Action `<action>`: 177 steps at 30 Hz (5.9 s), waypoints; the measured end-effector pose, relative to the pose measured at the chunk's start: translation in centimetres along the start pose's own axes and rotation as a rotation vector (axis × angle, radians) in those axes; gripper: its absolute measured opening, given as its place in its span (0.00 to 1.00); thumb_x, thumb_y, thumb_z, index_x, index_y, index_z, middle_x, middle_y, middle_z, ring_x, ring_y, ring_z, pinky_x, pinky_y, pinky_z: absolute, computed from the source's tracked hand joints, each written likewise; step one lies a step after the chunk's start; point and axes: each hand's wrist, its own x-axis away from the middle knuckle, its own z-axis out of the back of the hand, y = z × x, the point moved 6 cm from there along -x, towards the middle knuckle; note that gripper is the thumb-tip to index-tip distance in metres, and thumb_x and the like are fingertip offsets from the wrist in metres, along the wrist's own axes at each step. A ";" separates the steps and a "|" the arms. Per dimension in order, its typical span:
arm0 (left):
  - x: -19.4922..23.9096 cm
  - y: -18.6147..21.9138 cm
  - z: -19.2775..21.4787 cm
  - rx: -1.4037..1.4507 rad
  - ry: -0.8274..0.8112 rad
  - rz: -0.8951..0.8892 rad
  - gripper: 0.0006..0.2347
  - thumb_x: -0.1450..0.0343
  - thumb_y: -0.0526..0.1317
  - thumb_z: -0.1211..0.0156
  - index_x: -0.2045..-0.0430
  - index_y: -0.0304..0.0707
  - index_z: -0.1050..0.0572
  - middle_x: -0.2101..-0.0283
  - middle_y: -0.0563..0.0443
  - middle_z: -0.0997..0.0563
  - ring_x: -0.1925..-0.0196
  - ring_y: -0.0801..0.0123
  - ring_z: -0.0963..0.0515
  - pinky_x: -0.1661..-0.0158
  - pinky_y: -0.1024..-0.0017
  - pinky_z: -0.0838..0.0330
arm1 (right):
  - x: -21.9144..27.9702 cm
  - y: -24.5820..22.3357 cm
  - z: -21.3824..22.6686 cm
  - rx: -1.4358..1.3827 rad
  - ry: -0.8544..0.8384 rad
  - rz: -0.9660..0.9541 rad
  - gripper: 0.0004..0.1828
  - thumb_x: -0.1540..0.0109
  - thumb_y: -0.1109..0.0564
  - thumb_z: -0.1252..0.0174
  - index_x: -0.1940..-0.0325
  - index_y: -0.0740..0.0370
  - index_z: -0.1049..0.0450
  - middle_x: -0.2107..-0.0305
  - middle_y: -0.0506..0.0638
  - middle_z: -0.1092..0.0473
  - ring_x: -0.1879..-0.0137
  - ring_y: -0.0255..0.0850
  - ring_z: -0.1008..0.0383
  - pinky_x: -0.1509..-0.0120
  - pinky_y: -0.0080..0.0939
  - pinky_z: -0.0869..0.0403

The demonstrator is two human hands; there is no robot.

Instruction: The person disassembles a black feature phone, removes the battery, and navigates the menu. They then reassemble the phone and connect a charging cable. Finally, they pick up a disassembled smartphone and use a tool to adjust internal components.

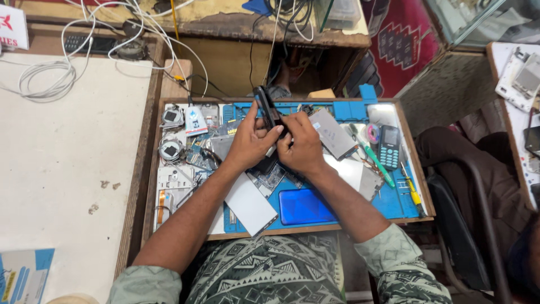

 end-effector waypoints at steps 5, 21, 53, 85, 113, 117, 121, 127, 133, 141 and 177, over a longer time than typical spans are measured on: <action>-0.2 -1.2 0.7 -0.003 0.018 -0.039 0.32 0.27 0.28 0.42 0.27 0.33 0.50 0.55 0.49 0.21 0.58 0.77 0.20 0.62 0.78 0.24 | -0.4 0.5 0.5 -0.040 -0.001 -0.021 0.18 0.44 0.67 0.48 0.51 0.71 0.27 0.59 0.61 0.30 0.58 0.54 0.24 0.53 0.46 0.22; -0.2 1.9 0.6 0.307 -0.039 0.128 0.25 0.24 0.38 0.49 0.29 0.41 0.44 0.41 0.32 0.23 0.43 0.54 0.17 0.51 0.65 0.18 | 0.3 7.0 -0.5 -0.603 0.065 -0.482 0.06 0.33 0.66 0.42 0.64 0.72 0.27 0.65 0.48 0.31 0.68 0.32 0.26 0.66 0.30 0.25; -0.3 0.8 0.6 0.511 0.049 0.029 0.20 0.20 0.43 0.56 0.36 0.27 0.40 0.38 0.28 0.28 0.34 0.49 0.28 0.36 0.58 0.33 | -1.0 0.5 0.6 -0.121 -0.087 -0.188 0.17 0.42 0.50 0.29 0.54 0.61 0.19 0.63 0.49 0.25 0.68 0.36 0.25 0.64 0.36 0.26; -0.3 2.6 2.0 0.532 0.127 -0.082 0.18 0.21 0.44 0.46 0.43 0.28 0.33 0.49 0.36 0.19 0.43 0.53 0.20 0.37 0.56 0.27 | -0.8 1.7 -0.9 -0.468 -0.297 -0.210 0.10 0.40 0.56 0.31 0.60 0.65 0.19 0.70 0.47 0.28 0.68 0.32 0.31 0.64 0.33 0.31; 1.3 1.1 4.7 -0.306 0.158 -0.377 0.09 0.15 0.34 0.41 0.53 0.22 0.33 0.57 0.39 0.21 0.56 0.66 0.19 0.48 0.73 0.22 | 1.3 4.8 -2.1 -0.601 -0.125 -0.315 0.14 0.37 0.48 0.34 0.58 0.61 0.19 0.67 0.47 0.24 0.66 0.33 0.26 0.59 0.33 0.26; 1.3 0.8 7.3 -0.451 0.183 -0.267 0.14 0.16 0.38 0.45 0.58 0.17 0.34 0.64 0.33 0.23 0.64 0.61 0.21 0.54 0.70 0.24 | 1.5 4.7 -2.1 -0.595 -0.143 -0.186 0.08 0.32 0.52 0.42 0.53 0.55 0.20 0.63 0.43 0.24 0.62 0.31 0.24 0.55 0.30 0.24; 1.5 -0.8 8.5 -0.376 0.197 -0.457 0.15 0.16 0.35 0.50 0.43 0.15 0.41 0.53 0.34 0.23 0.51 0.61 0.19 0.44 0.68 0.19 | 2.0 4.0 -1.6 -0.364 -0.163 -0.077 0.12 0.39 0.54 0.42 0.51 0.49 0.22 0.60 0.41 0.28 0.61 0.34 0.23 0.55 0.31 0.24; 0.4 -4.5 13.8 -0.446 0.449 -0.353 0.15 0.15 0.43 0.56 0.48 0.21 0.38 0.56 0.36 0.23 0.57 0.62 0.20 0.52 0.69 0.20 | 1.8 3.2 -1.7 -0.109 -0.214 0.125 0.07 0.37 0.49 0.40 0.56 0.48 0.25 0.59 0.42 0.32 0.62 0.38 0.24 0.59 0.39 0.25; -1.9 -3.5 17.7 -0.140 0.706 -0.331 0.16 0.16 0.45 0.52 0.44 0.28 0.36 0.54 0.40 0.23 0.57 0.61 0.20 0.56 0.68 0.21 | 1.7 2.6 -1.5 -0.041 -0.146 0.229 0.09 0.36 0.49 0.40 0.55 0.52 0.25 0.59 0.45 0.32 0.61 0.42 0.25 0.61 0.42 0.27; -0.9 1.2 12.8 0.376 0.565 -0.462 0.15 0.19 0.47 0.46 0.44 0.41 0.40 0.51 0.43 0.22 0.61 0.64 0.20 0.57 0.63 0.18 | 0.7 2.4 -1.1 -0.032 -0.285 0.156 0.08 0.36 0.51 0.37 0.61 0.56 0.23 0.65 0.49 0.30 0.61 0.48 0.25 0.59 0.48 0.27; 6.3 23.8 3.9 -1.048 0.181 -0.558 0.35 0.41 0.30 0.28 0.35 0.29 0.33 0.42 0.30 0.22 0.43 0.54 0.22 0.48 0.63 0.26 | 0.3 1.3 -1.5 -0.059 -0.428 0.089 0.14 0.46 0.63 0.42 0.56 0.56 0.21 0.69 0.49 0.25 0.59 0.48 0.24 0.55 0.49 0.25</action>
